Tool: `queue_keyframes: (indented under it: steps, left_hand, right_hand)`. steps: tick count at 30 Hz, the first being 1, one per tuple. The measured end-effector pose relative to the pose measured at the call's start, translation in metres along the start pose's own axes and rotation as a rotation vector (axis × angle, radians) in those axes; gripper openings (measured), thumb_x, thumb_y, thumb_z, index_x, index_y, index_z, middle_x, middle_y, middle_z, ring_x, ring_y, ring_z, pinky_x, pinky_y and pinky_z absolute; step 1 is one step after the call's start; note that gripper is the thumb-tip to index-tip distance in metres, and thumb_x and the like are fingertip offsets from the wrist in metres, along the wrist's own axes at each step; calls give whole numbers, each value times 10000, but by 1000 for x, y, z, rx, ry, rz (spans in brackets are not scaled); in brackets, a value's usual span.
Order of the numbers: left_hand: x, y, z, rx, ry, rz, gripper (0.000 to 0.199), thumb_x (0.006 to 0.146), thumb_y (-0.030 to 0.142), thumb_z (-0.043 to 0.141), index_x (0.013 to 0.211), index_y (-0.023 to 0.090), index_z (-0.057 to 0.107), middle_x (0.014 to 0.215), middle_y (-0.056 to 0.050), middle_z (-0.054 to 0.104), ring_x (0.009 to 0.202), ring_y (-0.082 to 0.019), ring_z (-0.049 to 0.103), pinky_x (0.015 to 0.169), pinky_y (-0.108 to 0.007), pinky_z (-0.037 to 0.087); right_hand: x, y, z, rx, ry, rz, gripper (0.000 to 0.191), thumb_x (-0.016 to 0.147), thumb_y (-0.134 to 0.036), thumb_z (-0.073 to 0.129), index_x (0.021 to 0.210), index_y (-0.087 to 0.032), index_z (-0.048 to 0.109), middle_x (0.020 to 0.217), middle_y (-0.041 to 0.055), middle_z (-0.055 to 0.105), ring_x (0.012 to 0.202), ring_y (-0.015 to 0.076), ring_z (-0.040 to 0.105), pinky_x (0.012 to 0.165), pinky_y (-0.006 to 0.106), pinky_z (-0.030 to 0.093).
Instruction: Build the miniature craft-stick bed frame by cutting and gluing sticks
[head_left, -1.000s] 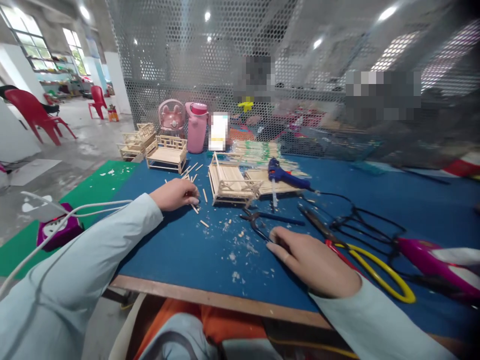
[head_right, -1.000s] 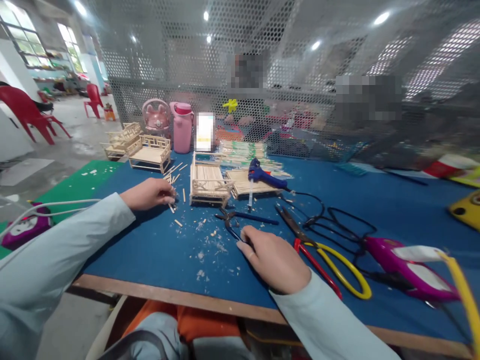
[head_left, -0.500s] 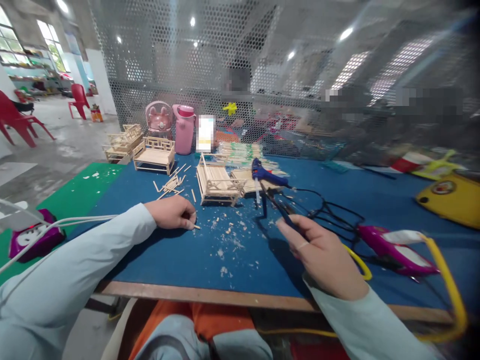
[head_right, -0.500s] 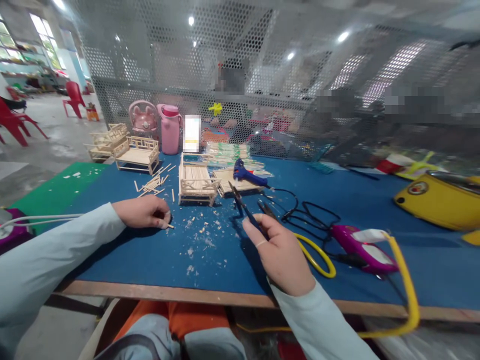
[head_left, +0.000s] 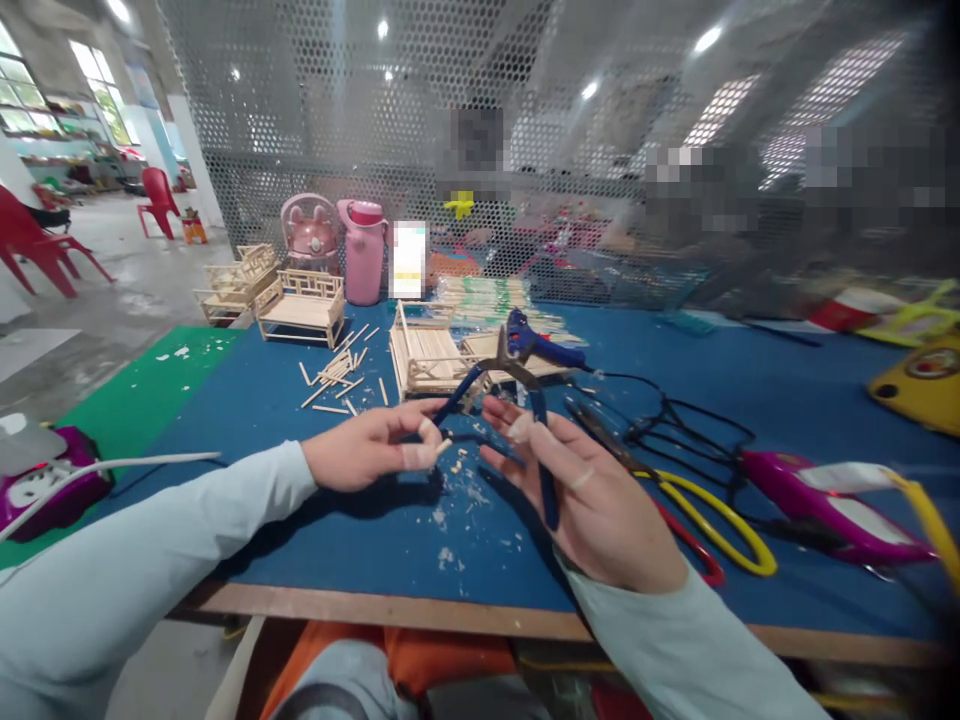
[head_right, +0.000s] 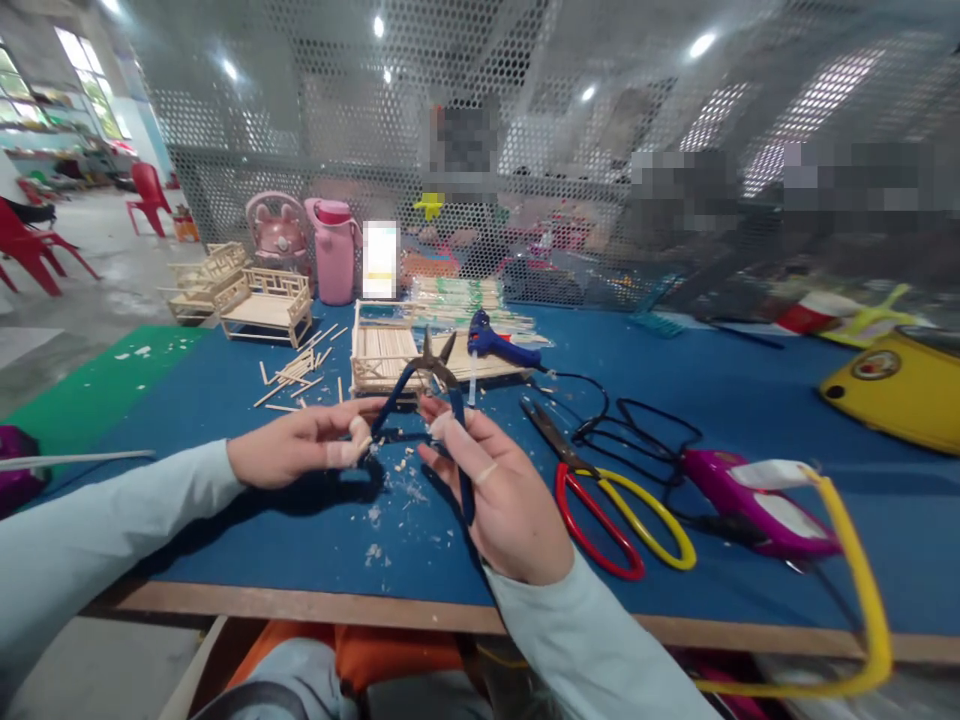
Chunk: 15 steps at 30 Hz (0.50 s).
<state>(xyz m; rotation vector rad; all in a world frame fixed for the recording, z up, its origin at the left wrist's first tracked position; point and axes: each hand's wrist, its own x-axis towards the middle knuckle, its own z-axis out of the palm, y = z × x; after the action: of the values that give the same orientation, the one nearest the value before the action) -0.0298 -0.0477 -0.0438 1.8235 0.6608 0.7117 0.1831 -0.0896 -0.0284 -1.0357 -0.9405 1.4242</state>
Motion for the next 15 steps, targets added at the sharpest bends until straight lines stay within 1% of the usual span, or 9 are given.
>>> queue_keyframes:
  steps: [2, 4, 5, 7, 8, 10, 11, 13, 15]
  left_hand:
    - [1, -1, 7, 28, 6, 8, 269, 855, 422, 549, 734, 186, 508, 957, -75, 571, 1279, -237, 369, 1064, -382, 254]
    - [2, -2, 14, 33, 41, 25, 249, 871, 392, 521, 743, 181, 491, 923, -57, 529, 1105, -214, 461, 992, -362, 317]
    - [2, -1, 18, 34, 48, 34, 238, 878, 370, 507, 740, 178, 481, 896, -45, 509, 996, -191, 479, 942, -345, 345]
    - [3, 2, 29, 49, 40, 63, 219, 887, 319, 484, 722, 177, 460, 801, -13, 462, 829, -153, 442, 859, -310, 363]
    - [3, 5, 34, 60, 45, 71, 218, 889, 297, 477, 708, 178, 450, 759, -1, 437, 791, -146, 417, 828, -296, 361]
    - [3, 11, 45, 26, 62, 92, 200, 886, 263, 480, 710, 175, 441, 773, 3, 424, 766, -134, 405, 782, -271, 362]
    - [3, 14, 48, 11, 71, 100, 182, 885, 249, 479, 723, 174, 442, 790, -1, 433, 772, -133, 405, 769, -264, 362]
    - [2, 18, 52, 2, 73, 117, 167, 887, 230, 474, 734, 173, 442, 803, -5, 452, 791, -134, 406, 769, -258, 360]
    - [0, 20, 54, -1, 42, 134, 169, 893, 214, 463, 731, 173, 439, 776, 2, 460, 778, -130, 403, 771, -254, 359]
  right_hand:
    - [3, 3, 5, 23, -24, 6, 331, 602, -462, 807, 812, -241, 679, 1227, 36, 643, 1272, 239, 487, 970, 370, 486]
    - [3, 6, 8, 41, -47, -17, 306, 629, -469, 791, 789, -241, 664, 1206, 25, 652, 1269, 231, 492, 1001, 373, 461]
    - [2, 8, 10, 50, -55, -41, 298, 642, -475, 781, 779, -242, 655, 1195, 19, 656, 1265, 226, 496, 1010, 372, 452]
    - [0, 11, 13, 72, -57, -95, 269, 686, -467, 752, 807, -256, 637, 1196, 5, 652, 1254, 215, 507, 1026, 381, 436]
    - [-2, 12, 14, 78, -58, -112, 249, 710, -447, 737, 842, -267, 628, 1202, 3, 649, 1239, 211, 520, 1027, 390, 434]
    - [-3, 13, 16, 75, -95, -97, 253, 739, -366, 715, 952, -284, 608, 1224, 17, 638, 1184, 210, 560, 1015, 409, 439]
    - [-3, 12, 16, 70, -145, -63, 308, 734, -314, 707, 1018, -285, 593, 1235, 31, 632, 1147, 215, 582, 1002, 418, 445]
    - [-1, 10, 15, 82, -302, 17, 465, 677, -228, 682, 1124, -268, 561, 1250, 63, 620, 1083, 228, 612, 963, 426, 466]
    - [4, 8, 12, 118, -456, 74, 551, 617, -190, 641, 1156, -249, 544, 1238, 77, 617, 1048, 236, 625, 927, 422, 485]
